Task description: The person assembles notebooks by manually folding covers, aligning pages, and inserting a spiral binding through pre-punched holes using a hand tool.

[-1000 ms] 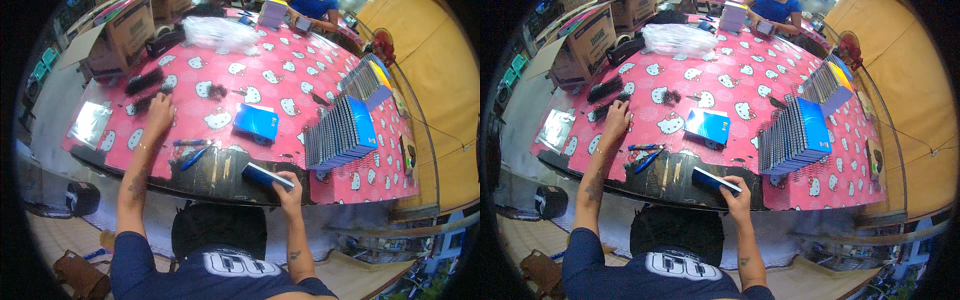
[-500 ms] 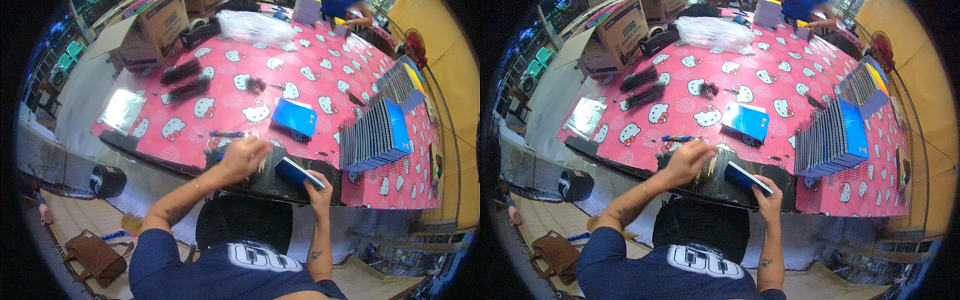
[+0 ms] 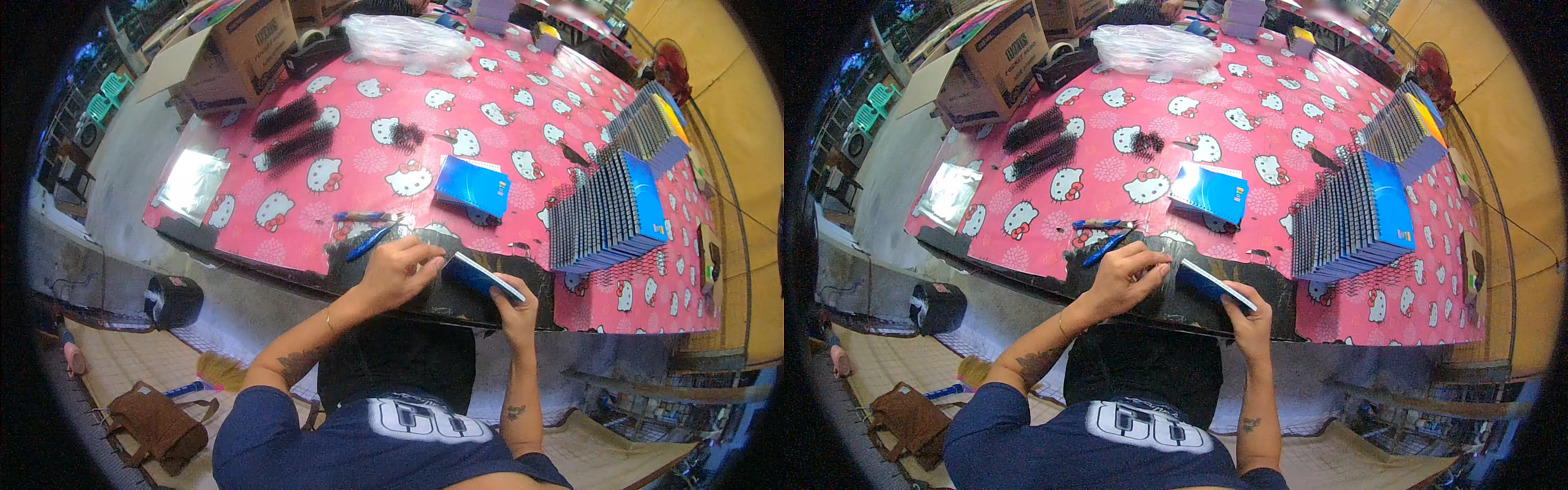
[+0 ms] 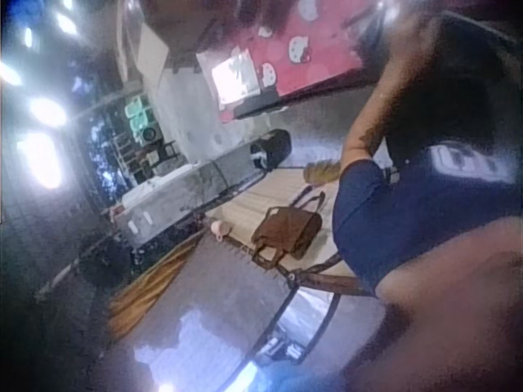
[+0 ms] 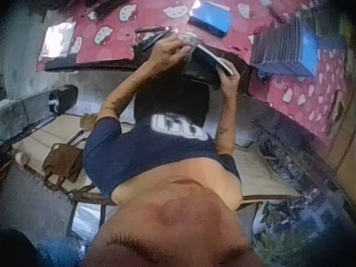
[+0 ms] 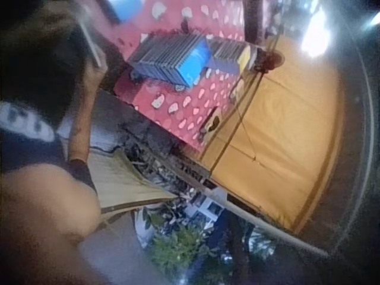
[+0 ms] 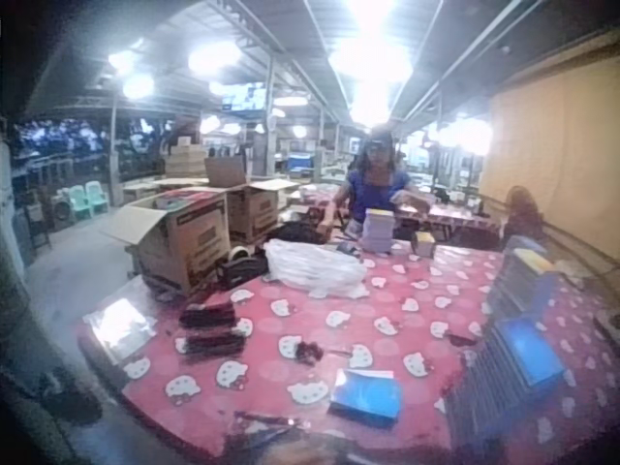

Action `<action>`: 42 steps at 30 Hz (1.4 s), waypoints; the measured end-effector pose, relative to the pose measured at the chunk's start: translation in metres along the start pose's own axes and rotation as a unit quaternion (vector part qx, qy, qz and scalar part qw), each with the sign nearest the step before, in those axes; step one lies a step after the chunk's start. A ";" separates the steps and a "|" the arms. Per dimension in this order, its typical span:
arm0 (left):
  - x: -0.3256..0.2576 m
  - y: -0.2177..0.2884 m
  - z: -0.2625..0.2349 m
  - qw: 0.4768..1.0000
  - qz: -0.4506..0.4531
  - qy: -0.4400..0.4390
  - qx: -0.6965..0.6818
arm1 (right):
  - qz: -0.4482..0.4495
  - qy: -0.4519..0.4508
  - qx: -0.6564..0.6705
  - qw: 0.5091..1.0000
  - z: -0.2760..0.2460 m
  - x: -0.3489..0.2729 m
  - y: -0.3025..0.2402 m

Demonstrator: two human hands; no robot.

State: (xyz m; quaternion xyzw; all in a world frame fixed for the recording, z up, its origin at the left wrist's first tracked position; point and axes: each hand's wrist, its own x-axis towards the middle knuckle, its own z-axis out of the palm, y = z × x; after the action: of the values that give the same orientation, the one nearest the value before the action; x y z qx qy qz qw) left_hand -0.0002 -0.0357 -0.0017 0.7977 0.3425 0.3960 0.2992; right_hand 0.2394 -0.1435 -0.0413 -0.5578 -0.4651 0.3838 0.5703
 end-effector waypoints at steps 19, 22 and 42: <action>0.053 -0.009 -0.005 0.957 0.141 -0.245 0.073 | 0.017 -0.020 0.024 0.999 -0.002 0.000 -0.007; 0.058 -0.005 -0.004 0.933 0.087 -0.318 0.147 | 0.013 -0.016 0.028 0.999 -0.001 0.000 -0.005; 0.048 0.007 0.018 0.937 0.256 -0.169 0.169 | -0.038 -0.031 -0.029 0.998 -0.004 0.003 0.008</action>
State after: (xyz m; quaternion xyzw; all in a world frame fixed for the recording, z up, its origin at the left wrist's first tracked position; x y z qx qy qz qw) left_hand 0.0387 -0.0057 0.0150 0.9524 0.1331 0.2546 0.1020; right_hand 0.2447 -0.1414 -0.0486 -0.5437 -0.5142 0.3650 0.5539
